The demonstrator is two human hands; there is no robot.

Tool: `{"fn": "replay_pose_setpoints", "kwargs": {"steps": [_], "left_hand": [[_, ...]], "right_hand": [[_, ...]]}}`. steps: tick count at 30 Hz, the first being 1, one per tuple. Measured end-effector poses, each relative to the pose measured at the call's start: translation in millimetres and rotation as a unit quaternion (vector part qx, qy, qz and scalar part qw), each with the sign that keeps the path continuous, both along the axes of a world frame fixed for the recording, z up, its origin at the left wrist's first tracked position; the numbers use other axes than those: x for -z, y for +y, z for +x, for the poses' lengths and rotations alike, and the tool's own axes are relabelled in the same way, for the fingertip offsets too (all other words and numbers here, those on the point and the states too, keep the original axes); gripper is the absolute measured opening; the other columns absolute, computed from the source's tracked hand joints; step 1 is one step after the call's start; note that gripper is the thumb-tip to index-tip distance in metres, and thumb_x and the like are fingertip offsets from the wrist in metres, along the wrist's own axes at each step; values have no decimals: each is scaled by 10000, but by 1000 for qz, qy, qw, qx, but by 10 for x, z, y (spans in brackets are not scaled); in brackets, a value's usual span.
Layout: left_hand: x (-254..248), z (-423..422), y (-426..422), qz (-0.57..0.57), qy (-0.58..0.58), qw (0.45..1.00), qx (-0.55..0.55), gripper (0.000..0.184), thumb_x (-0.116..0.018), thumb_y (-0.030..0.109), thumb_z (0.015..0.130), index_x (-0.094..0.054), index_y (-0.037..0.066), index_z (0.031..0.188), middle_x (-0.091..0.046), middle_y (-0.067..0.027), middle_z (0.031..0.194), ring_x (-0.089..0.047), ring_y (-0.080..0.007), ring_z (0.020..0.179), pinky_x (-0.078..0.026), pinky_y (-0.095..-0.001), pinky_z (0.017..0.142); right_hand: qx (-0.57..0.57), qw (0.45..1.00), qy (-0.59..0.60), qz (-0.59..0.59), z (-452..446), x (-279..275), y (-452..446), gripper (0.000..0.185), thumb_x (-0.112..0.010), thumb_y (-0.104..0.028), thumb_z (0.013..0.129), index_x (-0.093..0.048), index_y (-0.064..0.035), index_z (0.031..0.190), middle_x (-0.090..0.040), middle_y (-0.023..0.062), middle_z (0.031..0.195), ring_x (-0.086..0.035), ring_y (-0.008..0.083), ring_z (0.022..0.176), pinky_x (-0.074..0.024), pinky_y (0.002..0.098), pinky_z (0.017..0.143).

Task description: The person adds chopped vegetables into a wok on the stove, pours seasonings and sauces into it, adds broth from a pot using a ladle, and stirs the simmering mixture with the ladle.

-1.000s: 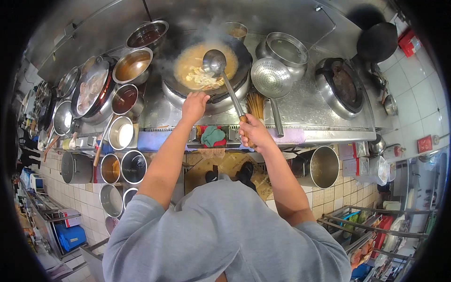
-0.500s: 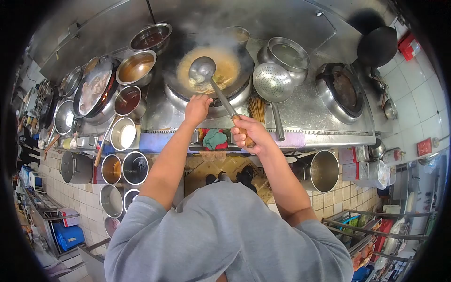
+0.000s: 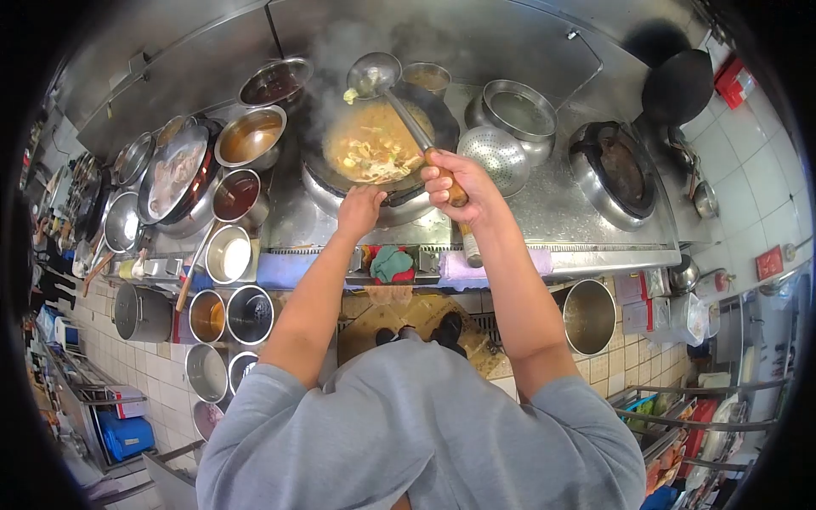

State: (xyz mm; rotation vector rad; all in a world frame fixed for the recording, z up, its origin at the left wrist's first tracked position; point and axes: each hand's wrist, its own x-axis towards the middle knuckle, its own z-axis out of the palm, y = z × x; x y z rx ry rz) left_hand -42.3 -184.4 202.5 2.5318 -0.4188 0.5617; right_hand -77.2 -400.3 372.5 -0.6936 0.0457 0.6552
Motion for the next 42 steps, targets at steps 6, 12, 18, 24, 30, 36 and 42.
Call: {"fn": "replay_pose_setpoints", "kwargs": {"steps": [6, 12, 18, 24, 30, 36, 42], "left_hand": [[-4, -10, -1, -13, -6, 1000, 6, 230, -525, 234, 908, -591, 31, 821, -612, -138, 827, -568, -316, 843, -425, -406, 824], [-60, -39, -11, -26, -5, 1000, -7, 225, -554, 265, 881, -620, 60, 816, -631, -109, 852, -567, -313, 852, -452, -416, 771], [-33, -22, 0, -17, 11, 1000, 11, 234, -522, 253, 908, -604, 37, 868, -623, -138, 868, -563, -317, 878, -422, -430, 829], [-21, -4, 5, -23, 32, 999, 8, 239, -516, 257, 910, -604, 39, 870, -624, -144, 871, -566, -328, 888, -417, -430, 866], [-75, -28, -5, -13, 47, 999, -4, 244, -511, 262, 914, -602, 41, 867, -620, -149, 868, -565, -333, 897, -411, -430, 886], [-88, -36, 0, -22, 41, 999, 9, 243, -508, 259, 917, -598, 41, 860, -618, -138, 866, -561, -326, 893, -412, -427, 880], [-34, -16, 12, -20, 10, 1000, 14, 237, -516, 259, 910, -599, 44, 854, -615, -137, 857, -554, -331, 862, -419, -427, 834]], "right_hand": [[17, 992, 11, -122, -337, 276, -171, 204, -502, -152, 936, -455, -76, 1120, -486, 19, 712, -430, 41, 471, -357, 183, 373], [8, 988, 27, -155, -682, 549, -419, 89, -516, -153, 937, -449, -108, 976, -495, 15, 681, -426, 58, 473, -351, 205, 375], [70, 917, -50, -389, -910, 697, -233, 154, -523, -128, 922, -458, -84, 1055, -487, 12, 695, -420, 75, 464, -346, 223, 383], [118, 866, -86, -478, -1108, 534, -317, 285, -524, -110, 901, -440, -63, 1169, -469, 4, 688, -418, 77, 455, -341, 227, 393], [61, 956, -8, -287, -1125, 492, -432, 356, -524, -97, 897, -399, -68, 1229, -469, 4, 688, -422, 75, 457, -340, 218, 395], [41, 955, 10, -295, -1083, 680, -385, 363, -525, -108, 901, -369, -73, 1227, -471, 7, 686, -425, 78, 459, -339, 219, 395], [39, 955, 11, -293, -1054, 667, -375, 247, -508, -122, 921, -401, -91, 1141, -477, 11, 688, -427, 78, 460, -336, 217, 379]]}}
